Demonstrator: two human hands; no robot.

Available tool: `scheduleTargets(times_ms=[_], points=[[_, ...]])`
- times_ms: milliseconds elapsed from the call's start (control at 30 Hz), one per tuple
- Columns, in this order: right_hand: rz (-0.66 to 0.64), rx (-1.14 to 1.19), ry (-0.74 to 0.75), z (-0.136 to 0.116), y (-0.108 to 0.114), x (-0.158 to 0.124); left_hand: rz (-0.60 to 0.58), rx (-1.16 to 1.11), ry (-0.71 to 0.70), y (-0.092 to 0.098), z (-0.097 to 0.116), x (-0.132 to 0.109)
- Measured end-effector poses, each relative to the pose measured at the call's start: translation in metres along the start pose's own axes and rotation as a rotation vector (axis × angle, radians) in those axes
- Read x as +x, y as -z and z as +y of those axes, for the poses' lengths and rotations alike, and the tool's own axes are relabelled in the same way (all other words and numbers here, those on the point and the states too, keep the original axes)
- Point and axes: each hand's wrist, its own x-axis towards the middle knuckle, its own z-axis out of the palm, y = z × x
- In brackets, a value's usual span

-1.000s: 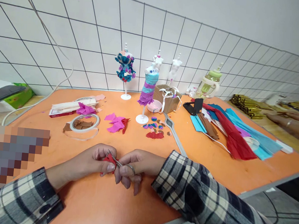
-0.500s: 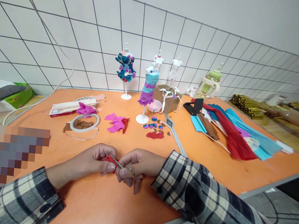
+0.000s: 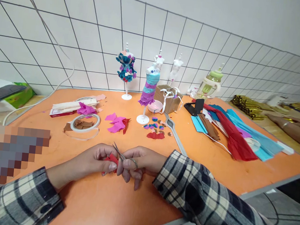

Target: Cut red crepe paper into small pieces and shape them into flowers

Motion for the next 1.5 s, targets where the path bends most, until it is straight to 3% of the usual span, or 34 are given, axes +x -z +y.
scheduleTargets(times_ms=[167,400,533,733,833,933,1133,1267,1500], points=[[0.493,-0.215,0.209,0.001,0.000,0.006,0.194,-0.126,-0.044,-0.002,-0.002,0.001],[0.474,-0.160,0.107,0.006,0.003,0.013,0.224,-0.176,-0.061,-0.003,-0.004,0.003],[0.675,-0.229,0.134,0.004,0.012,0.016,0.290,-0.213,-0.053,-0.004,-0.002,0.005],[0.987,-0.800,0.125,0.000,0.034,0.011,0.460,-0.233,-0.069,-0.007,0.005,0.008],[1.070,-0.897,0.133,-0.002,0.037,0.007,0.473,-0.188,-0.054,-0.008,0.006,0.008],[1.069,-0.793,0.208,-0.002,0.033,0.006,0.468,-0.106,-0.044,-0.011,0.006,0.009],[0.743,-0.549,0.262,0.006,0.013,0.014,0.472,0.075,0.010,-0.019,0.008,0.009],[0.624,-0.394,0.247,0.006,0.007,0.016,0.429,0.113,0.000,-0.022,0.007,0.010],[0.790,-0.347,0.355,0.000,0.016,0.014,0.407,0.111,0.010,-0.014,0.002,0.011]])
